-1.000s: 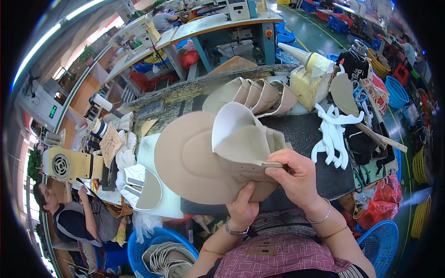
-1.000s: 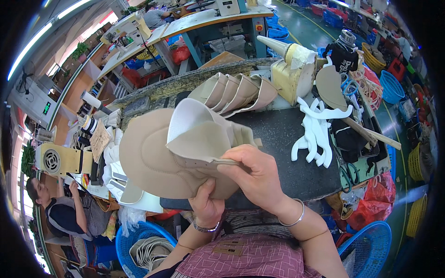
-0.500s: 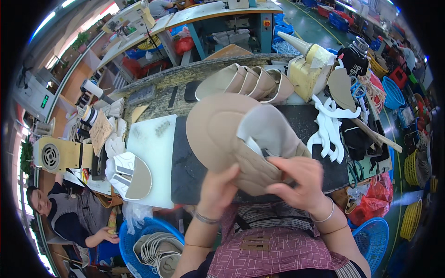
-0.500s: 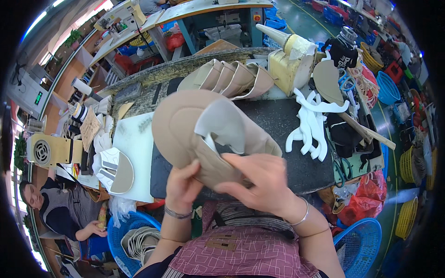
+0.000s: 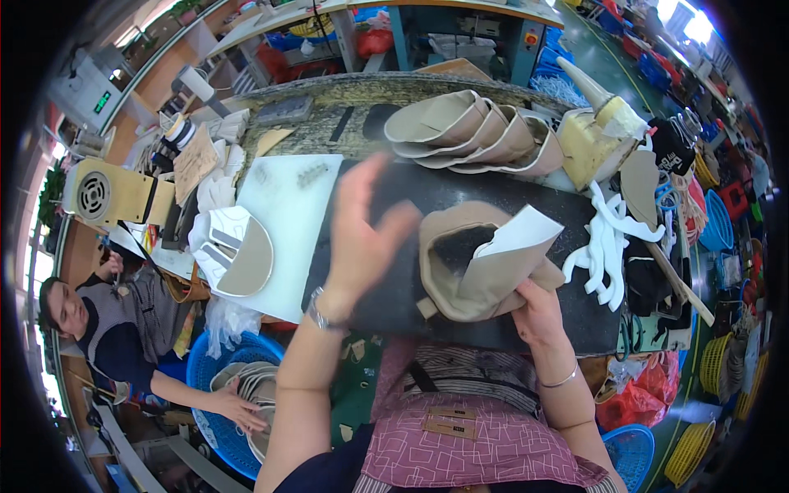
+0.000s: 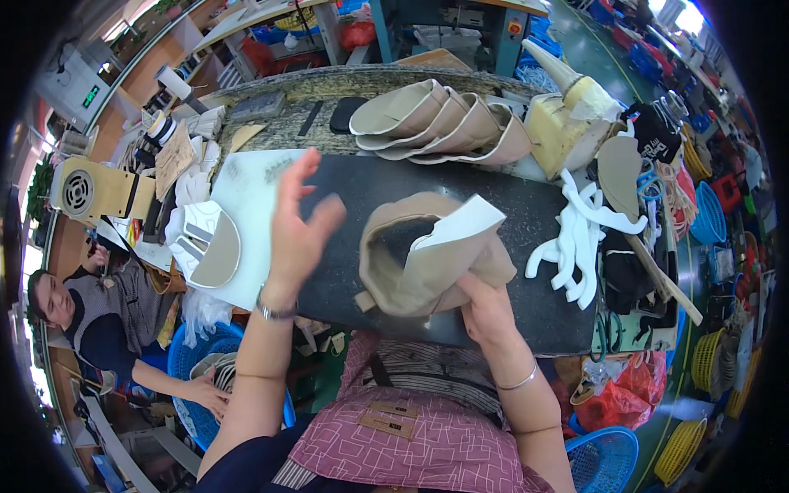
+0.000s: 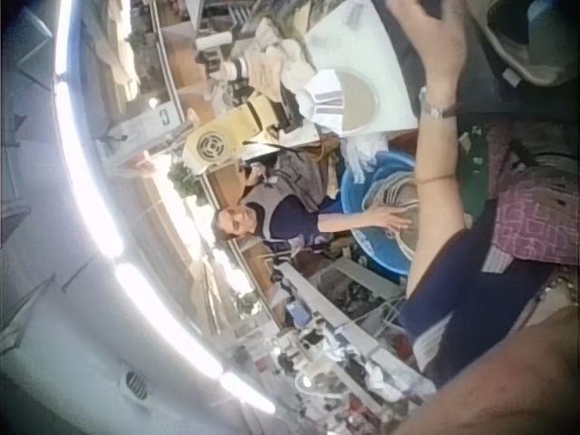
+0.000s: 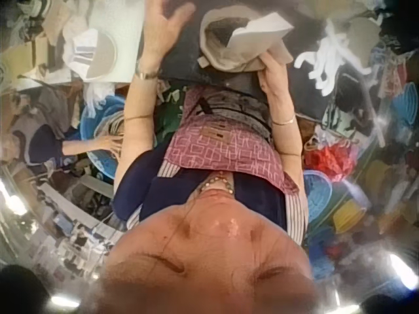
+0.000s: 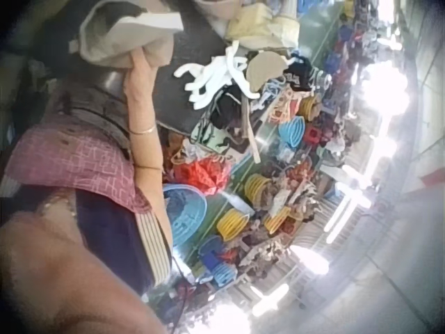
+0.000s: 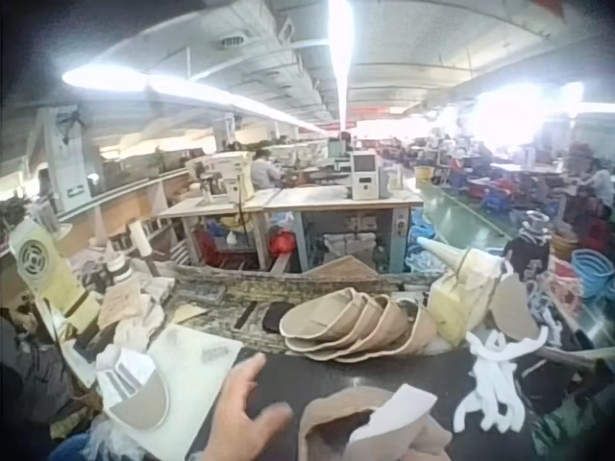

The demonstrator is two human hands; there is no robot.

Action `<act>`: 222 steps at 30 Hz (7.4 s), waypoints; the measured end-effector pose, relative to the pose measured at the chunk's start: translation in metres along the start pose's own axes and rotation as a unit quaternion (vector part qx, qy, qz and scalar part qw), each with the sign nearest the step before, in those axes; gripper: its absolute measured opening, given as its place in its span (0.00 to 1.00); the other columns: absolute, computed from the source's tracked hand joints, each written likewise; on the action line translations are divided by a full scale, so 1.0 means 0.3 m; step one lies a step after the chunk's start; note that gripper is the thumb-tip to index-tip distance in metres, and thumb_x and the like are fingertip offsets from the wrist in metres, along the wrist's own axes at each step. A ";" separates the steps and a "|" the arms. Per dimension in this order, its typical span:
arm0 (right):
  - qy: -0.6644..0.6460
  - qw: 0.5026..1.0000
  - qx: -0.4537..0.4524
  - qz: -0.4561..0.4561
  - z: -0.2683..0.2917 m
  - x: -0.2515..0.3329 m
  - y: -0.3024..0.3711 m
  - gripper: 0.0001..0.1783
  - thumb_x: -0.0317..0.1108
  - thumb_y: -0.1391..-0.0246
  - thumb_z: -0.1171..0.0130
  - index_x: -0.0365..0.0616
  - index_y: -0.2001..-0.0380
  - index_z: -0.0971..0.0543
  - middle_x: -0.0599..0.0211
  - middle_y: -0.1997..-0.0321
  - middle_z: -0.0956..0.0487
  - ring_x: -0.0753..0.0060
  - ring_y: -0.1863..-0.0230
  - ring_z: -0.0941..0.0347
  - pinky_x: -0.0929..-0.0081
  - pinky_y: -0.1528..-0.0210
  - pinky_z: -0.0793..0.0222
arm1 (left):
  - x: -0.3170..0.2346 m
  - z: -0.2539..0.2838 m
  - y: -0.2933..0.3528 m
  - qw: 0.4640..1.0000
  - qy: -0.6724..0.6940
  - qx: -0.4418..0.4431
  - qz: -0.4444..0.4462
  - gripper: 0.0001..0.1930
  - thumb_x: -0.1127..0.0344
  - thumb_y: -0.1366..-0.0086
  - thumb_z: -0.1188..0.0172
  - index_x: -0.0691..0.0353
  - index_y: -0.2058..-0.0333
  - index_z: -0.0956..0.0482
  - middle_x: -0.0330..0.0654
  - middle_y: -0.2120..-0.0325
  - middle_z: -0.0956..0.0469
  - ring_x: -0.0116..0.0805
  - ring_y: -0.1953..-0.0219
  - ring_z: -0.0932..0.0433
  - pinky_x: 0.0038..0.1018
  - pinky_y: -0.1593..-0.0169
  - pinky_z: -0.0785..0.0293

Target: Manually inserting liners into shoe uppers at a factory workstation.

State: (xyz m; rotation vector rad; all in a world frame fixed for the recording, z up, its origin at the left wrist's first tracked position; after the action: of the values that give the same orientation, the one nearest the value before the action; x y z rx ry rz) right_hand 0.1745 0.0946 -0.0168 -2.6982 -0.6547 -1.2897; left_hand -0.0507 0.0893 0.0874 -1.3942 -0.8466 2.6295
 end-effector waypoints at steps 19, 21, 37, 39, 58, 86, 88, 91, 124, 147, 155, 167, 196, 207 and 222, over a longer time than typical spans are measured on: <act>-0.265 0.960 0.087 -0.009 -0.075 -0.029 0.083 0.32 0.48 0.41 0.60 0.42 0.39 0.46 0.56 0.35 0.45 0.54 0.34 0.50 0.52 0.34 0.58 | 0.029 -0.299 0.235 0.782 0.510 0.142 0.329 0.20 0.67 0.40 0.42 0.70 0.52 0.32 0.44 0.57 0.26 0.30 0.56 0.26 0.28 0.53 0.29; -0.246 0.966 0.076 0.017 -0.033 -0.032 0.069 0.31 0.48 0.41 0.60 0.42 0.39 0.46 0.56 0.35 0.45 0.54 0.35 0.49 0.52 0.35 0.56 | 0.026 -0.324 0.249 0.755 0.525 0.180 0.350 0.21 0.66 0.40 0.42 0.69 0.51 0.32 0.45 0.57 0.26 0.30 0.55 0.27 0.28 0.51 0.30; 0.068 0.993 -0.091 0.025 0.035 0.025 0.138 0.30 0.20 0.55 0.42 0.33 0.46 0.38 0.58 0.46 0.32 0.63 0.45 0.34 0.66 0.43 0.39 | 0.059 -0.408 0.287 0.831 0.330 0.329 0.304 0.27 0.71 0.48 0.35 0.66 0.49 0.33 0.40 0.56 0.27 0.25 0.53 0.31 0.25 0.49 0.34; 0.049 0.993 -0.095 0.057 0.038 0.027 0.139 0.29 0.20 0.54 0.43 0.33 0.46 0.38 0.58 0.46 0.31 0.63 0.46 0.33 0.67 0.43 0.38 | 0.062 -0.417 0.281 0.816 0.348 0.347 0.305 0.26 0.71 0.48 0.35 0.67 0.50 0.33 0.40 0.58 0.26 0.25 0.55 0.30 0.26 0.50 0.33; 0.043 0.998 -0.046 0.023 0.036 -0.002 0.143 0.30 0.28 0.47 0.47 0.38 0.42 0.43 0.58 0.43 0.36 0.62 0.41 0.39 0.62 0.41 0.42 | -0.139 -0.262 0.221 0.947 0.066 0.285 -0.135 0.10 0.70 0.53 0.36 0.64 0.71 0.25 0.43 0.78 0.29 0.42 0.72 0.28 0.32 0.67 0.31; -0.026 0.998 0.053 -0.003 -0.047 -0.108 0.134 0.30 0.47 0.38 0.64 0.42 0.39 0.48 0.58 0.37 0.43 0.59 0.35 0.49 0.58 0.36 0.52 | -0.119 -0.201 0.260 0.989 0.068 0.129 0.024 0.21 0.63 0.51 0.35 0.64 0.58 0.24 0.42 0.70 0.21 0.31 0.72 0.25 0.24 0.66 0.30; -0.028 0.999 0.047 -0.003 -0.050 -0.107 0.136 0.29 0.46 0.38 0.63 0.42 0.39 0.47 0.58 0.37 0.43 0.60 0.36 0.48 0.58 0.36 0.52 | -0.096 -0.205 0.258 0.978 0.105 0.158 0.092 0.20 0.64 0.51 0.35 0.65 0.58 0.24 0.41 0.71 0.22 0.26 0.76 0.29 0.22 0.70 0.33; 0.010 1.000 0.026 0.002 -0.062 -0.096 0.135 0.27 0.41 0.39 0.59 0.42 0.40 0.46 0.58 0.39 0.40 0.61 0.38 0.44 0.60 0.37 0.49 | -0.066 -0.214 0.272 0.955 0.157 0.185 0.170 0.19 0.66 0.50 0.36 0.66 0.59 0.24 0.37 0.76 0.24 0.19 0.81 0.38 0.19 0.77 0.39; 0.277 0.959 0.004 0.051 -0.089 -0.104 0.169 0.15 0.27 0.45 0.48 0.35 0.53 0.30 0.64 0.55 0.26 0.72 0.54 0.31 0.74 0.52 0.35 | -0.039 -0.184 0.253 0.924 0.240 0.165 0.249 0.08 0.69 0.43 0.39 0.68 0.66 0.21 0.35 0.74 0.23 0.15 0.73 0.29 0.14 0.70 0.33; 0.866 0.275 0.164 0.383 -0.121 0.113 0.005 0.13 0.31 0.65 0.48 0.38 0.72 0.24 0.61 0.71 0.25 0.65 0.68 0.28 0.74 0.65 0.33 | 0.173 -0.067 0.091 0.964 0.143 -0.213 0.064 0.10 0.65 0.32 0.58 0.64 0.59 0.31 0.43 0.64 0.27 0.32 0.63 0.27 0.30 0.55 0.30; 0.906 0.116 0.266 0.309 -0.027 -0.008 0.056 0.15 0.35 0.60 0.49 0.36 0.72 0.22 0.62 0.70 0.25 0.64 0.63 0.31 0.73 0.62 0.36 | -0.033 -0.462 0.245 0.906 -0.120 0.353 -0.202 0.17 0.73 0.55 0.44 0.68 0.63 0.27 0.53 0.61 0.28 0.48 0.58 0.28 0.37 0.54 0.30; 0.804 0.483 0.309 0.158 0.035 0.069 0.033 0.30 0.36 0.63 0.38 0.38 0.52 0.30 0.48 0.50 0.34 0.46 0.45 0.40 0.58 0.46 0.40 | 0.065 -0.532 0.334 0.862 0.016 0.492 -0.117 0.16 0.64 0.47 0.40 0.72 0.64 0.26 0.47 0.62 0.28 0.44 0.58 0.30 0.34 0.56 0.31; 0.864 0.299 0.317 0.251 0.017 -0.013 0.084 0.25 0.30 0.62 0.46 0.37 0.55 0.29 0.54 0.55 0.27 0.50 0.51 0.32 0.62 0.49 0.35 | -0.094 -0.527 0.356 0.954 0.005 0.244 -0.177 0.14 0.66 0.49 0.43 0.63 0.62 0.27 0.47 0.66 0.25 0.46 0.63 0.26 0.37 0.59 0.31; 0.872 0.403 0.262 0.092 0.132 0.022 0.062 0.16 0.36 0.61 0.38 0.41 0.68 0.25 0.52 0.61 0.27 0.53 0.62 0.28 0.58 0.58 0.31 | -0.016 -0.541 0.394 0.718 -0.313 0.519 -0.341 0.15 0.63 0.51 0.42 0.70 0.69 0.22 0.51 0.70 0.26 0.42 0.65 0.25 0.33 0.57 0.31; 0.871 0.407 0.183 0.205 0.066 -0.027 0.067 0.12 0.29 0.59 0.45 0.37 0.67 0.27 0.51 0.60 0.29 0.53 0.59 0.29 0.61 0.57 0.32 | 0.005 -0.541 0.337 0.952 -0.108 0.262 -0.112 0.16 0.65 0.50 0.41 0.69 0.65 0.29 0.52 0.68 0.27 0.46 0.66 0.25 0.36 0.65 0.27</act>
State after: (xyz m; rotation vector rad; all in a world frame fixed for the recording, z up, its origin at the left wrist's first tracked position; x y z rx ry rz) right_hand 0.1927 0.0786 -0.0334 -0.0691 0.1265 -2.2044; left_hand 0.0956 0.0758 -0.0349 -0.8376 -0.2529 2.5822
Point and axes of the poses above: each hand's wrist, its own y-axis away from the middle knuckle, its own z-axis out of the back of the hand, x = y × z, the point moved 7 cm from there along -y, towards the middle knuckle
